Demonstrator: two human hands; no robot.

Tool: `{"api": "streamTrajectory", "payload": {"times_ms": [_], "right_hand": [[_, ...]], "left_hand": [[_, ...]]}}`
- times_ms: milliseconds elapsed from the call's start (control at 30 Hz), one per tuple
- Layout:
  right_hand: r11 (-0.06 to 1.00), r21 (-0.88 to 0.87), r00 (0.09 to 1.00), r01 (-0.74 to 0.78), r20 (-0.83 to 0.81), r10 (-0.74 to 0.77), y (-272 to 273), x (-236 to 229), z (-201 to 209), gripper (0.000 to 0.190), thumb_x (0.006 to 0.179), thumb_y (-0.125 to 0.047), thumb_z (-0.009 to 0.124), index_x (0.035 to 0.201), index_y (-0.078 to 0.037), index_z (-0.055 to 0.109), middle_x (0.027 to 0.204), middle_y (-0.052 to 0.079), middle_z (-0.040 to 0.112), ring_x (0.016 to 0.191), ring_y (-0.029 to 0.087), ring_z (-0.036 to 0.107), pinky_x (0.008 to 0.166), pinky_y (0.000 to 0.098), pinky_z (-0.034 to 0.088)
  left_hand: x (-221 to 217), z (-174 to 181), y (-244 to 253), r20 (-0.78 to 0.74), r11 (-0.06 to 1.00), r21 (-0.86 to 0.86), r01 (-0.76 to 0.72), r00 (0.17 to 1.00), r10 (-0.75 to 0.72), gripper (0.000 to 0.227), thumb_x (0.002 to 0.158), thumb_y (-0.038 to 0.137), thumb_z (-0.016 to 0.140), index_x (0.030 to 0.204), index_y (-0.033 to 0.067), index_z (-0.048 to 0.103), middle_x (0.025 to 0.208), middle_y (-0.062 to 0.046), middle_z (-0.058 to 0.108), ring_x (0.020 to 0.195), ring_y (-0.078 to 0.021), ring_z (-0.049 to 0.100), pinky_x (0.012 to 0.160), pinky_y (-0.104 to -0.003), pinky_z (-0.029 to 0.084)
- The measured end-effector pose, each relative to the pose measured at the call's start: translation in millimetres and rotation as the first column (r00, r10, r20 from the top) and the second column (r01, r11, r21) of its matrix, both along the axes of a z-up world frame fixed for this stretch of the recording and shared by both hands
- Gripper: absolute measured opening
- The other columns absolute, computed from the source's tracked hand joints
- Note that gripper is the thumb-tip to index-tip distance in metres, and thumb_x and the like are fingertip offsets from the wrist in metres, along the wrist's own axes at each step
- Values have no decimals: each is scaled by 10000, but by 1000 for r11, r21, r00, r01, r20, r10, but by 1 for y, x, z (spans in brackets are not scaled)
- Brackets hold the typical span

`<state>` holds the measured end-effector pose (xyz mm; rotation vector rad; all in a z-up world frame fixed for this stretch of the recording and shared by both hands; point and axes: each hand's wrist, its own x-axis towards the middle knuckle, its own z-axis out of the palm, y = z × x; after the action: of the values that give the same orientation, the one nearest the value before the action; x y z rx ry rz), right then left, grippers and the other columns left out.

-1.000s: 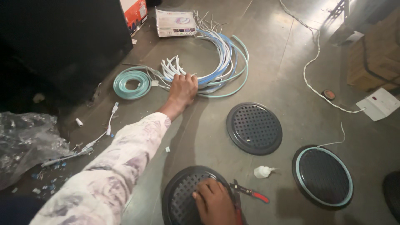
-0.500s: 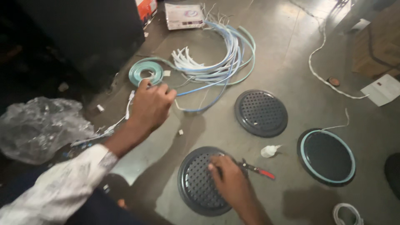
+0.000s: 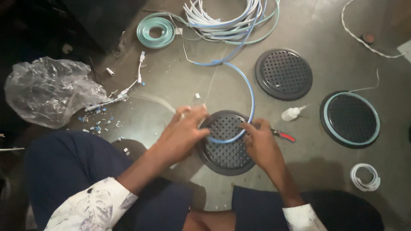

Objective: The person sits on the floor and assembles LED light strips onto circular perforated plastic trays. They apply glue from a white bottle along the edge of the tray, press the light strip into place, and use wire cutters to trim the excess strip. The person repeats this process on multiple trays.

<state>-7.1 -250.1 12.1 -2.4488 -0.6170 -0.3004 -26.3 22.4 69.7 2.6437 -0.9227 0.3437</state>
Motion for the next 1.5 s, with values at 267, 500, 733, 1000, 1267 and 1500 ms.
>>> {"api": "streamTrajectory", "payload": {"times_ms": [267,500,733,1000,1267,1500], "right_hand": [[963,246,964,-112,-207,165,40,-22,61,196,939,-144,697,1072,0,680,1054,139,673,959,299,692,820,376,544],[739,656,909,157,-389,152,37,-51,97,259,1069,-258,537,1069,-29,656,821,13,642,699,84,602,625,236,499],[437,761,736,480,-620,271,29,-29,86,274,1071,-248,544,1121,-13,674,754,2,554,603,66,456,513,217,342],[960,-30,933,-277,231,276,12,-77,143,335,874,-271,723,1157,-97,679,967,66,692,870,243,618,741,368,464],[904,-177,898,-389,144,415,52,-70,122,351,795,-143,728,1141,-81,754,790,23,655,714,218,616,649,372,455],[968,-13,929,-252,-282,238,45,-48,55,242,869,-277,732,1026,-92,731,945,105,724,869,328,700,761,440,540]], "left_hand": [[11,28,5,260,956,-95,-276,921,292,405,864,100,737,1258,188,704,1574,-157,423,1491,-321,345,1146,-493,222],[4,38,10,363,950,-219,-222,885,290,212,1015,104,701,1203,166,625,1320,-21,612,1337,-206,554,1052,-463,272],[14,28,-5,81,929,-300,-216,965,251,208,992,82,682,1184,144,630,1084,-7,633,1088,-197,602,956,-432,328],[-2,52,7,594,929,-357,-99,744,308,372,901,108,850,1197,251,676,1092,-90,547,1072,-304,509,912,-457,357],[11,31,9,110,968,-245,-53,990,82,448,919,189,752,1357,168,658,1066,-68,751,937,-265,719,802,-412,493],[22,-35,-1,-616,893,121,-434,673,410,332,934,263,581,1234,173,694,1057,-196,732,1001,-427,689,842,-533,543]]}}
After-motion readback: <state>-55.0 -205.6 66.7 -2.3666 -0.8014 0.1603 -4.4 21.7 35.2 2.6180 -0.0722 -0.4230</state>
